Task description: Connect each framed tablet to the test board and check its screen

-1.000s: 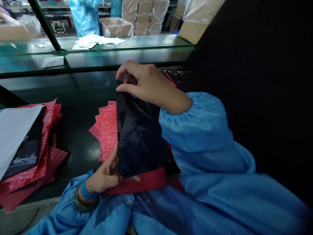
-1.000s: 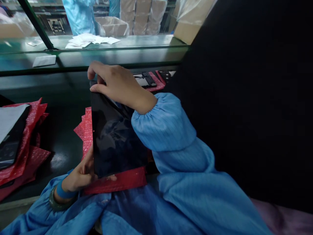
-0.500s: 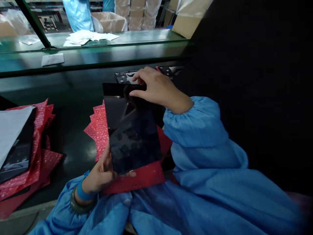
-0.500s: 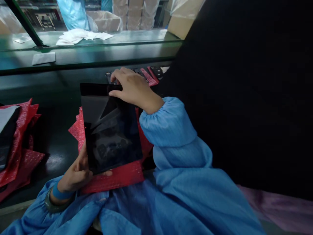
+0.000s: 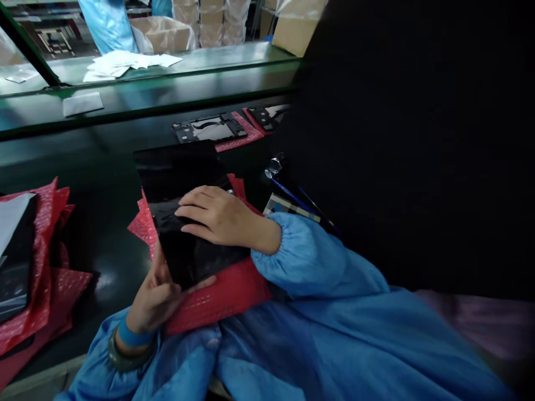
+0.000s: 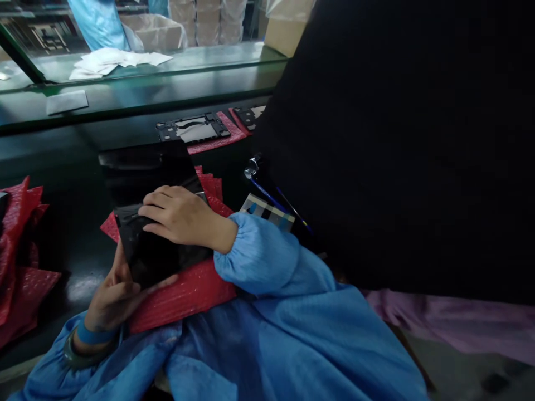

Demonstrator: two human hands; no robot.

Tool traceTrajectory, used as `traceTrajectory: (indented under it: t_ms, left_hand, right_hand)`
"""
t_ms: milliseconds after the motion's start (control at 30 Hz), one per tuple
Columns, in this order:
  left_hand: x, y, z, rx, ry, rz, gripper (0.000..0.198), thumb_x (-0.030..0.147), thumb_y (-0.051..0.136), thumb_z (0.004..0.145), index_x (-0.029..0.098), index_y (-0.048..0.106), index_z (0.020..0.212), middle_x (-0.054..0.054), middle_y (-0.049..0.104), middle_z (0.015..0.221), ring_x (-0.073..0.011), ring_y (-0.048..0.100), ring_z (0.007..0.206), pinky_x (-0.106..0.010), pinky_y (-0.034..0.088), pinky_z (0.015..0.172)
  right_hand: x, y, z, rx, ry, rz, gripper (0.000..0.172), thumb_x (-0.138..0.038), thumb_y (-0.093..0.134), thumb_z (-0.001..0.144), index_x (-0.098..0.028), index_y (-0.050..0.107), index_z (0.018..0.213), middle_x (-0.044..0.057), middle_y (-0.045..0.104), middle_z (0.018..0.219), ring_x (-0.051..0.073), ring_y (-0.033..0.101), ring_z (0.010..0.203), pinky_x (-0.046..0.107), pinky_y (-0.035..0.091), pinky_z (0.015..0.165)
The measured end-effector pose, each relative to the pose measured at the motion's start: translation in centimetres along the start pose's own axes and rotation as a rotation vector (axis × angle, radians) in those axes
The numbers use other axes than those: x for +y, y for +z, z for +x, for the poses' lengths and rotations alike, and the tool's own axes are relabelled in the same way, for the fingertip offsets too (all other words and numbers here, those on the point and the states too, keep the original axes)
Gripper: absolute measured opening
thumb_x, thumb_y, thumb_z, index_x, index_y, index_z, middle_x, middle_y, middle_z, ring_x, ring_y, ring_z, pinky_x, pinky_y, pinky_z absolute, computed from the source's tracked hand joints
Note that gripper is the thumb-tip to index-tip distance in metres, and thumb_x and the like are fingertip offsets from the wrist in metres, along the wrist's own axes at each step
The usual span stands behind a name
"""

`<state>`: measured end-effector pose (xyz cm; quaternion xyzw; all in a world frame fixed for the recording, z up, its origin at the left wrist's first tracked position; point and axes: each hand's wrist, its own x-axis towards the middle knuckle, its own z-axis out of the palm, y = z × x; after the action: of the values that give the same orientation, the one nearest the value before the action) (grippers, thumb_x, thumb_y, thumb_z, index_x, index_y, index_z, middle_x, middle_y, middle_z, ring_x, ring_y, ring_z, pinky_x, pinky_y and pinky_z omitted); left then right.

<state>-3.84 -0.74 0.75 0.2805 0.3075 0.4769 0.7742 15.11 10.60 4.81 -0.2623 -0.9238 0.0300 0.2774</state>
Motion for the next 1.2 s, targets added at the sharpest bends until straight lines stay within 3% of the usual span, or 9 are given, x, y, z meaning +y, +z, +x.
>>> traceTrajectory:
  t_ms: [233,500,567,633,767,867,933,1067,1200]
  left_hand:
    - [0.6,1.0,0.5,0.124,0.052,0.016,0.098,0.003,0.058,0.072,0.056,0.031,0.149,0.013,0.034,0.163,-0.0299,0.007,0.156,-0.072,0.016,0.118]
    - [0.5,1.5,0.9,0.147,0.076,-0.006,0.093,-0.001,0.053,0.069,0.056,0.044,0.143,0.019,0.032,0.163,-0.0319,0.022,0.153,-0.071,0.018,0.119]
    - [0.7,1.4,0.9,0.145,0.075,-0.004,0.094,-0.001,0.051,0.07,0.057,0.042,0.143,0.019,0.033,0.162,-0.0302,0.019,0.154,-0.072,0.019,0.118]
    - [0.8,1.2,0.8,0.142,0.087,-0.001,0.094,-0.001,0.049,0.071,0.056,0.039,0.145,0.018,0.035,0.162,-0.0297,0.018,0.155,-0.074,0.022,0.116]
    - [0.6,1.2,1.0,0.163,0.19,0.011,0.093,0.004,0.051,0.068,0.053,0.041,0.146,0.015,0.044,0.157,-0.0301,0.027,0.152,-0.074,0.024,0.115]
    - [-0.1,2.3,1.4,0.099,0.245,0.081,0.094,0.006,0.055,0.067,0.055,0.039,0.146,0.015,0.05,0.152,-0.0276,0.036,0.148,-0.066,0.027,0.119]
    - [-0.5,3.1,1.5,-0.001,0.269,0.175,0.094,0.007,0.06,0.07,0.057,0.036,0.147,0.013,0.051,0.152,-0.0274,0.042,0.145,-0.06,0.034,0.118]
    - [0.1,3.2,1.1,-0.193,0.325,0.623,0.085,0.017,0.063,0.086,0.05,0.025,0.155,0.003,0.039,0.162,-0.0271,0.04,0.146,-0.048,0.044,0.114]
    - [2.2,0.6,0.3,-0.07,0.591,1.458,0.046,0.019,0.059,0.094,0.037,0.056,0.137,-0.004,0.059,0.144,-0.0247,0.047,0.141,-0.049,0.039,0.116]
  right_hand:
    - [0.2,-0.4,-6.1,0.09,0.053,0.045,0.021,-0.032,0.057,0.097,-0.018,0.071,0.103,0.01,0.074,0.107,0.024,0.069,0.101,0.042,0.06,0.091]
    - [-2.6,-1.6,-10.7,0.132,0.116,0.136,0.011,-0.026,0.062,0.094,-0.021,0.071,0.089,0.006,0.078,0.094,0.024,0.074,0.089,0.045,0.063,0.087]
    - [-3.3,-2.3,-11.8,0.198,0.256,0.188,0.013,-0.029,0.062,0.094,-0.023,0.071,0.087,0.006,0.077,0.089,0.024,0.074,0.085,0.044,0.064,0.081]
    - [-4.2,-2.7,-12.7,0.352,0.54,0.259,0.019,-0.034,0.06,0.095,-0.023,0.07,0.084,0.007,0.076,0.084,0.022,0.074,0.08,0.04,0.064,0.075]
    - [-6.3,-1.6,-12.7,0.513,1.077,0.918,0.042,-0.061,0.057,0.092,-0.02,0.067,0.096,0.007,0.076,0.077,0.019,0.074,0.068,0.033,0.063,0.064]
    - [-7.9,0.2,-10.5,0.527,1.022,1.509,0.066,-0.075,0.068,0.075,-0.023,0.062,0.116,0.008,0.078,0.096,0.023,0.076,0.086,0.037,0.064,0.075]
    - [-8.5,1.2,-8.8,0.701,0.975,1.61,0.062,-0.07,0.074,0.072,-0.027,0.063,0.115,0.005,0.076,0.107,0.023,0.074,0.098,0.04,0.062,0.085]
    - [-8.1,1.1,-7.7,1.085,1.119,1.426,0.031,-0.047,0.078,0.076,-0.026,0.068,0.097,0.002,0.076,0.1,0.024,0.073,0.096,0.042,0.061,0.086]
    - [-7.0,-0.1,-9.5,1.3,1.124,0.994,0.019,-0.037,0.074,0.077,-0.024,0.067,0.089,0.0,0.074,0.088,0.021,0.072,0.087,0.039,0.061,0.082]
